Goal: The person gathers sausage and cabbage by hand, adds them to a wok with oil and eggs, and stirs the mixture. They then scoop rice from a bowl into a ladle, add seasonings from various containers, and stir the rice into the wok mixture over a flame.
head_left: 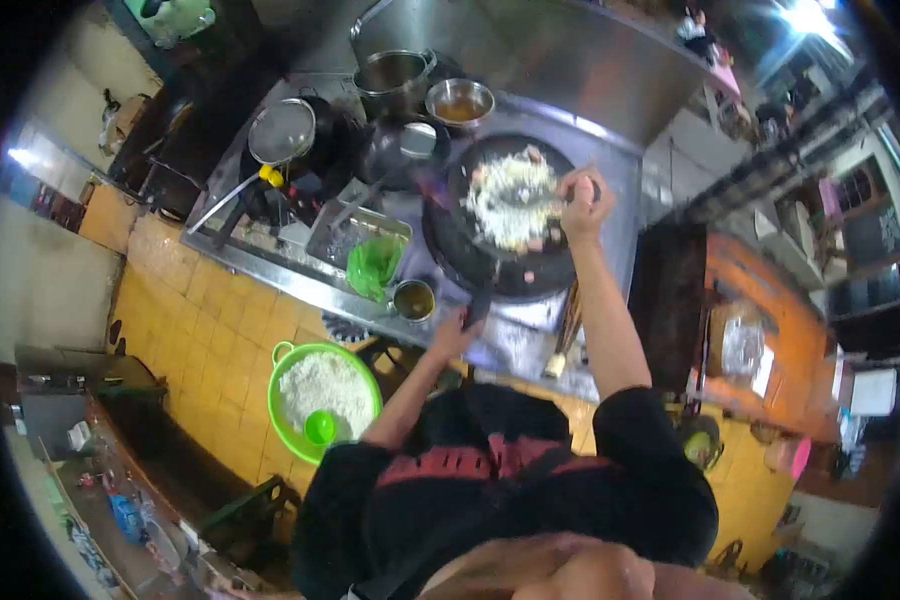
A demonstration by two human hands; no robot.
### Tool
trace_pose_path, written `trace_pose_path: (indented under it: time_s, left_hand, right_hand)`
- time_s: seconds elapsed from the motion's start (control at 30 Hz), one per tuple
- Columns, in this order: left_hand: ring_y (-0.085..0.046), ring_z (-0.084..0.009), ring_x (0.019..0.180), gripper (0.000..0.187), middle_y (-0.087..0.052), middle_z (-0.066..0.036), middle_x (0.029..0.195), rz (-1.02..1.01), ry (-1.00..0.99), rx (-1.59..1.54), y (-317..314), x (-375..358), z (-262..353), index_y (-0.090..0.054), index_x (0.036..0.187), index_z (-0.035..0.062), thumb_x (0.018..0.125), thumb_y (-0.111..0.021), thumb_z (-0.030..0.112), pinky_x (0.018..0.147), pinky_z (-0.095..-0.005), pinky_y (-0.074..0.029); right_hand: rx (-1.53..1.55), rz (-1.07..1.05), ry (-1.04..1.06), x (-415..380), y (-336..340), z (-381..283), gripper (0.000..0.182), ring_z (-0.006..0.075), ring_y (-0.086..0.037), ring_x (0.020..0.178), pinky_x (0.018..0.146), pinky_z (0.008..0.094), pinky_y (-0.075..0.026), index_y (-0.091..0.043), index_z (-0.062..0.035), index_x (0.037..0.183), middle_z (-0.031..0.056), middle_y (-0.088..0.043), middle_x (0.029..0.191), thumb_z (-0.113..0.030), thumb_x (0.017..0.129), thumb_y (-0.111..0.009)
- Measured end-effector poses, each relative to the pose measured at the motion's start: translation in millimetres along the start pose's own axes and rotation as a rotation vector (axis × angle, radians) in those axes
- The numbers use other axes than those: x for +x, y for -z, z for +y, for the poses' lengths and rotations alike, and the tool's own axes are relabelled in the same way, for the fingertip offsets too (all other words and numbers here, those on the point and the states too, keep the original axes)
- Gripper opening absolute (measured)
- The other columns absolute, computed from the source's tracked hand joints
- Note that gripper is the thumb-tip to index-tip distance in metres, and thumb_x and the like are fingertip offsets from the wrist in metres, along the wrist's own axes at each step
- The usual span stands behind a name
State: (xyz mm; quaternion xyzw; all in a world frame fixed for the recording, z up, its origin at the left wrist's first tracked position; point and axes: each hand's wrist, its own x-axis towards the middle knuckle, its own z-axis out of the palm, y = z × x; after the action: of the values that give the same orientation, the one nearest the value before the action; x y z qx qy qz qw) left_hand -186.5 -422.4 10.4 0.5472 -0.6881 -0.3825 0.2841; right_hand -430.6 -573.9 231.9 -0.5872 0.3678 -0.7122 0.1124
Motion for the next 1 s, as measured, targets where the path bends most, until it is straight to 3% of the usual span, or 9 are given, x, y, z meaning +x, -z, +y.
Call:
trace_pose_path:
  time_s: [0.1, 0.27, 0.33, 0.4, 0.47, 0.53, 0.67, 0.83, 1.0]
  left_hand:
    - [-0.064, -0.018, 0.074, 0.03, -0.065, -0.011, 0.085, -0.249, 0.219, -0.149, -23.4, 61.5, -16.8, -0.06, 0.099, 0.0005, 0.083, -0.066, 0.026, 0.065, -0.0312, -0.05]
    - [-0.064, -0.0195, 0.074, 0.023, -0.065, -0.011, 0.086, -0.563, 0.676, -0.956, -11.3, 73.5, 18.5, -0.062, 0.092, 0.0003, 0.082, -0.067, 0.02, 0.067, -0.0304, -0.054]
    - [-0.062, -0.0174, 0.068, 0.019, -0.062, -0.007, 0.076, -0.592, 0.795, -1.133, -11.5, 74.1, 29.1, -0.06, 0.082, 0.0048, 0.088, -0.061, 0.023, 0.064, -0.0302, -0.053]
    - [-0.058, -0.015, 0.059, 0.019, -0.056, -0.003, 0.066, -0.71, 0.779, -1.121, -11.0, 74.6, 25.1, -0.057, 0.077, 0.0065, 0.087, -0.062, 0.021, 0.057, -0.0294, -0.052]
    - [-0.054, -0.0134, 0.053, 0.016, -0.054, -0.002, 0.062, -0.388, 0.698, -0.87, -54.6, 78.4, 20.4, -0.057, 0.076, 0.0075, 0.085, -0.063, 0.019, 0.051, -0.0289, -0.049]
    - [-0.052, -0.014, 0.051, 0.011, -0.054, -0.003, 0.061, -0.277, 0.876, -1.298, -17.6, 43.1, 139.9, -0.054, 0.075, 0.0051, 0.084, -0.06, 0.009, 0.05, -0.029, -0.046]
    - [-0.054, -0.0133, 0.06, 0.013, -0.052, -0.004, 0.067, -0.643, 0.896, -1.628, 50.7, 26.6, 209.2, -0.05, 0.083, 0.0023, 0.085, -0.061, 0.008, 0.058, -0.0268, -0.048]
    - [-0.055, -0.0153, 0.056, 0.016, -0.055, -0.006, 0.066, -0.495, 0.8, -1.318, 17.1, 32.1, 99.2, -0.053, 0.078, 0.0039, 0.086, -0.06, 0.016, 0.053, -0.0274, -0.047]
    - [-0.057, -0.0185, 0.054, 0.014, -0.058, -0.01, 0.064, -0.585, 0.858, -1.155, 35.4, -45.6, 196.2, -0.057, 0.076, 0.0024, 0.083, -0.059, 0.014, 0.052, -0.033, -0.049]
  right_hand:
    - [-0.278, -0.142, -0.351, -38.8, 22.2, -32.2, 0.021, 0.0184, -0.062, 0.078, 0.06, 0.0286, -0.05, -0.06, -0.0005, 0.096, 0.0153, -0.061, 0.096, -0.019, 0.091, -0.05]
    - [0.509, 0.011, -1.588, -145.6, 49.4, -42.6, 0.028, 0.0172, -0.06, 0.069, 0.045, 0.0281, -0.046, -0.051, -0.004, 0.115, 0.0123, -0.056, 0.103, -0.014, 0.089, -0.051]
    - [0.14, -0.239, -1.582, -165.6, 56.7, -35.8, 0.031, 0.0167, -0.061, 0.071, 0.042, 0.0273, -0.043, -0.048, -0.0055, 0.119, 0.0155, -0.058, 0.098, -0.013, 0.09, -0.05]
    - [-0.456, -0.731, -1.217, -166.9, 83.8, -36.1, 0.045, 0.0316, -0.063, 0.082, 0.065, 0.0402, -0.048, -0.039, -0.0062, 0.129, 0.0244, -0.06, 0.098, -0.014, 0.086, -0.05]
    - [-0.895, -0.976, -1.044, -117.9, 102.8, -90.0, 0.055, 0.043, -0.06, 0.094, 0.081, 0.0481, -0.048, -0.034, -0.013, 0.136, 0.0291, -0.06, 0.099, -0.012, 0.082, -0.048]
    - [-1.165, -1.18, -0.842, -83.2, 117.6, -143.8, 0.063, 0.0428, -0.06, 0.093, 0.08, 0.0507, -0.048, -0.034, -0.0205, 0.139, 0.0278, -0.061, 0.096, -0.01, 0.079, -0.051]
    - [-1.116, -1.239, -0.836, -60.8, 121.4, -186.9, 0.06, 0.0413, -0.059, 0.093, 0.08, 0.0495, -0.048, -0.039, -0.0201, 0.137, 0.0241, -0.061, 0.092, -0.01, 0.079, -0.053]
    - [-0.986, -1.202, -0.753, -78.9, 132.1, -198.5, 0.059, 0.043, -0.06, 0.085, 0.076, 0.0489, -0.049, -0.04, -0.0128, 0.135, 0.0243, -0.062, 0.086, -0.006, 0.078, -0.052]
    - [-1.23, -1.131, -0.743, -117.6, 123.2, -178.0, 0.06, 0.0406, -0.064, 0.08, 0.073, 0.0482, -0.052, -0.035, -0.012, 0.138, 0.0262, -0.062, 0.086, -0.004, 0.082, -0.05]
